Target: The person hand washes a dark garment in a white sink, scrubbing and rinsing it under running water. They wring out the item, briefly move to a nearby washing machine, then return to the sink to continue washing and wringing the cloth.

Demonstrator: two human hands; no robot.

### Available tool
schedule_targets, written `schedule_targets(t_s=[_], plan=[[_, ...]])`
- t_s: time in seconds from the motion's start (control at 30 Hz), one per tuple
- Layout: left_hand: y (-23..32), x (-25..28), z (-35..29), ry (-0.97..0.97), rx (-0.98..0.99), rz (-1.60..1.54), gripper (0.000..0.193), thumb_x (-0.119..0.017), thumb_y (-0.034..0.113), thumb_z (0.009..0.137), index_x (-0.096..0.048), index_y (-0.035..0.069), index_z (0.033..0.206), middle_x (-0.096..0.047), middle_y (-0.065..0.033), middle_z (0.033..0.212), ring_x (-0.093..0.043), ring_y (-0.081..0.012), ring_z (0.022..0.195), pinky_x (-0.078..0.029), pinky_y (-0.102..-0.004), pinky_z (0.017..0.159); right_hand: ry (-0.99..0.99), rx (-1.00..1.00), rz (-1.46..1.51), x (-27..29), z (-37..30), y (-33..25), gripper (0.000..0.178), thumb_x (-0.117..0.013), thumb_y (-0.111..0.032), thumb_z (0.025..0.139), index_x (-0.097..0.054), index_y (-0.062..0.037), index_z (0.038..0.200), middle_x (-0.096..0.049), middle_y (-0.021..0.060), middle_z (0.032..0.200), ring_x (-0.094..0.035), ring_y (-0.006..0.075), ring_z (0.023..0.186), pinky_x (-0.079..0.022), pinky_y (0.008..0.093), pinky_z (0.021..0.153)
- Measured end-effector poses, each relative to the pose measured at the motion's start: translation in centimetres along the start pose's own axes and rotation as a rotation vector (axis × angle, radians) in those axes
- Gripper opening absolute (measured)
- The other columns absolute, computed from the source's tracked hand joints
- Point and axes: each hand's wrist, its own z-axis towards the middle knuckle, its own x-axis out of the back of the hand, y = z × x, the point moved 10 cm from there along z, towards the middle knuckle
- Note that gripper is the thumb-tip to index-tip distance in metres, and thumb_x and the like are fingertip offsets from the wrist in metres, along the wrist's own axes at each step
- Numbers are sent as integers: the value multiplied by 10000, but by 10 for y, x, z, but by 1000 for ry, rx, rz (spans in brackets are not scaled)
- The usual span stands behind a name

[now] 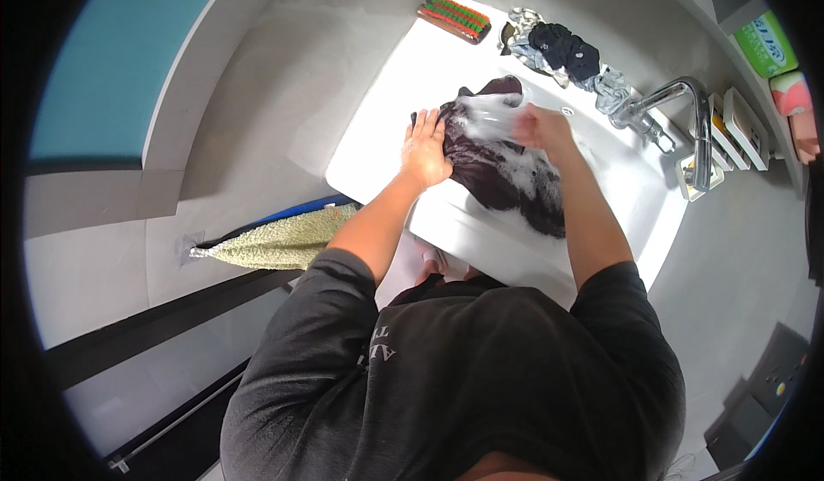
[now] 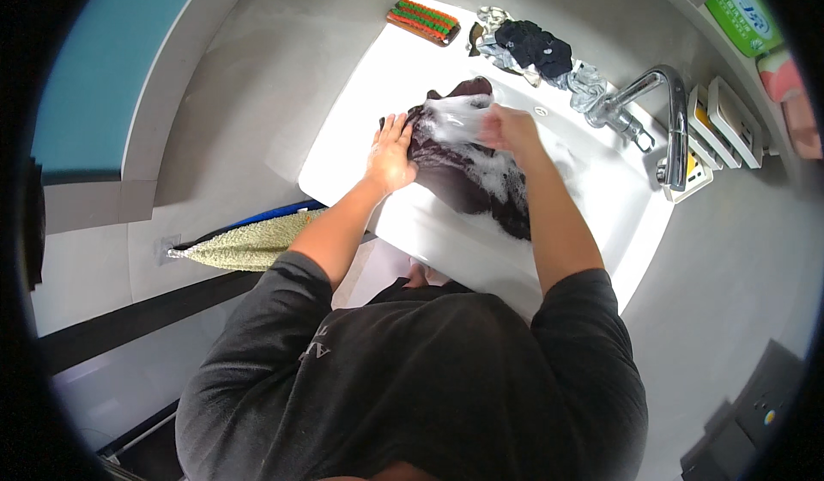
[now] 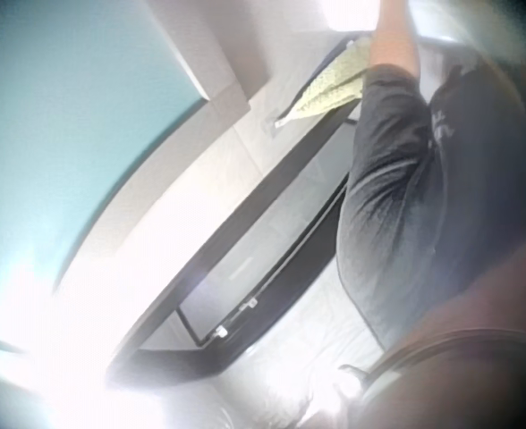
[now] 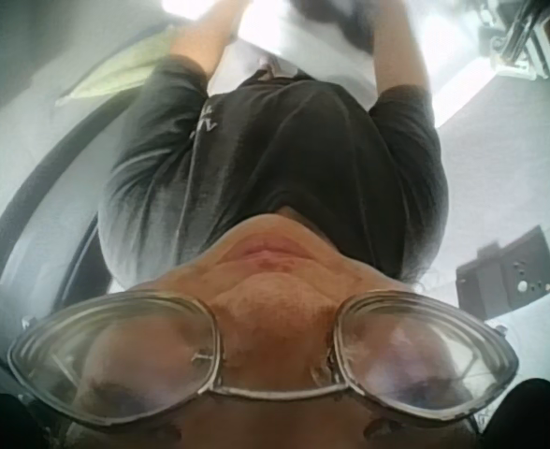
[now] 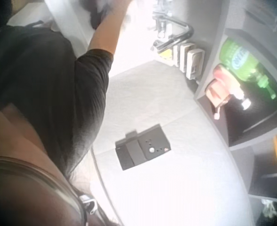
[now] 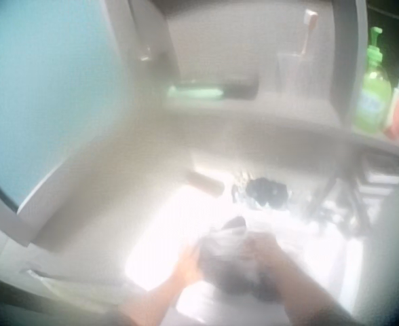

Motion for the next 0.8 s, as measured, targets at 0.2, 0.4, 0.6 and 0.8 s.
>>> schedule_targets(t_s=[0.2,0.4,0.6,0.8], plan=[[-16,19,-49,-122,79,-34,814,-634,228,744,-348,119,1499,-160,-190,1597,-87,-386,1486,-124,-543,1187,392,482,-986,-60,11,-57,593,-672,-538,826,-571,-31,1117,-553,197,1162,-522,404,1122,-457,495,927],[-15,10,-45,-100,76,-29,829,-607,464,815,-297,168,1525,-119,-198,1605,-13,-387,1491,-39,-521,1197,131,672,-873,-150,-35,-50,228,-618,-277,870,-604,-51,901,-612,195,891,-607,397,897,-485,484,756],[-4,-6,-26,-82,-75,70,847,-567,567,857,-297,112,1519,-146,-170,1604,-52,-352,1494,-84,-510,1195,112,383,-1090,-162,-7,-42,350,-553,-431,917,-578,-104,1039,-668,177,1019,-666,359,883,-516,474,777],[-14,13,-45,-8,34,43,852,-540,596,886,-307,66,1510,-138,-175,1605,-68,-312,1498,-56,-488,1197,47,576,-1148,-180,-13,-46,312,-485,-374,962,-622,-104,1041,-581,161,1102,-614,338,1033,-515,477,819]])
